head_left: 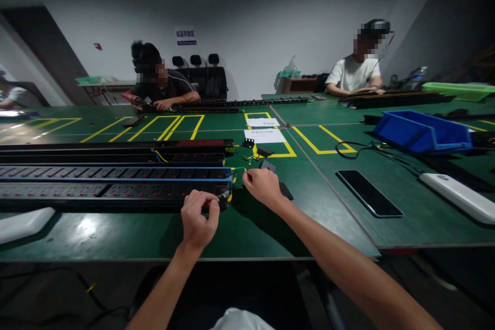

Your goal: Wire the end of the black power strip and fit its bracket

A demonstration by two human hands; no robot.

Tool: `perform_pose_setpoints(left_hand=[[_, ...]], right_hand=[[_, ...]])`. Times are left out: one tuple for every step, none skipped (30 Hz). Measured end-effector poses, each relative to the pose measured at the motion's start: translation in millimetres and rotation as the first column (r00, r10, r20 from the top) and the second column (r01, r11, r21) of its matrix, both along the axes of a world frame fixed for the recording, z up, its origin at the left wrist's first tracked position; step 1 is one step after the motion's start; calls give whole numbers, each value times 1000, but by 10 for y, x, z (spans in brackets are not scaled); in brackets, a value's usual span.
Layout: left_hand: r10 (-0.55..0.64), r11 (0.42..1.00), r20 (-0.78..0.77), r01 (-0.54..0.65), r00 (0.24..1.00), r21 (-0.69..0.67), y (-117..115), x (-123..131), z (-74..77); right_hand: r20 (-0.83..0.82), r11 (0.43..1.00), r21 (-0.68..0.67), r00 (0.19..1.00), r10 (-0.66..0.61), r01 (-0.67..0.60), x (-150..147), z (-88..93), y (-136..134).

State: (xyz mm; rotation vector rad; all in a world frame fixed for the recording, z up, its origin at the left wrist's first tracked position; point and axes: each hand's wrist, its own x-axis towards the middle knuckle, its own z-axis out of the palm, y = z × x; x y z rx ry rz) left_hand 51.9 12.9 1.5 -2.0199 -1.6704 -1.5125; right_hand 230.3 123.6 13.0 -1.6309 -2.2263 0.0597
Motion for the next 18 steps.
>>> perform_pose_setpoints(left_hand=[[1,1000,-2,-1,1000,-5,3,3,-1],[2,1000,-4,-2,1000,-10,7,7,-3],[4,1000,-7,-4,1000,-16,11,11,-4],[8,1000,-11,-8,1000,-21,16,14,-5],[12,1000,-15,-12,1000,-28,20,17,-5],[16,999,-18,-16,1000,-36,24,20,-5],[19,999,-23,-20,1000,-43,27,21,-5],[22,998,-27,-23,999,-51,28,23,-4],[23,998,-31,-25,999,-57,29,24,-2],[25,998,-37,-27,999,-64,29,26,-1],[31,997,-45,-34,999,-69,29,28,0],[43,996,-56,-47,998,-73,30,32,2],[59,995,-71,-65,996,-78,31,37,4],[80,993,-87,-87,993,-82,34,44,5],[103,990,-105,-113,989,-87,37,51,6],[126,986,-123,-137,984,-91,41,59,4],[143,983,-141,-158,980,-97,46,66,1],[157,979,-159,-175,975,-103,52,72,-5]], right_hand=[[9,1000,-11,1000,0,0,-10,-5,6],[18,1000,-20,1000,1,-1,-21,-11,11],[26,1000,-26,1000,0,1,-33,-19,15],[33,1000,-30,999,-4,5,-43,-27,18],[39,999,-33,999,-8,9,-53,-36,23],[44,999,-34,999,-13,15,-60,-45,29],[48,999,-35,999,-19,20,-65,-53,36],[50,999,-35,998,-24,25,-68,-61,45],[52,999,-36,998,-29,31,-70,-68,55],[52,999,-37,998,-35,37,-70,-74,66],[51,998,-39,998,-41,43,-71,-79,76],[50,998,-40,998,-46,49,-72,-83,86],[50,998,-42,997,-52,54,-74,-87,94],[52,997,-44,997,-56,58,-78,-90,99],[56,997,-46,997,-58,61,-83,-92,103],[61,997,-47,996,-59,62,-89,-94,104],[65,997,-47,996,-58,61,-97,-95,103],[69,997,-45,996,-56,59,-104,-95,100]])
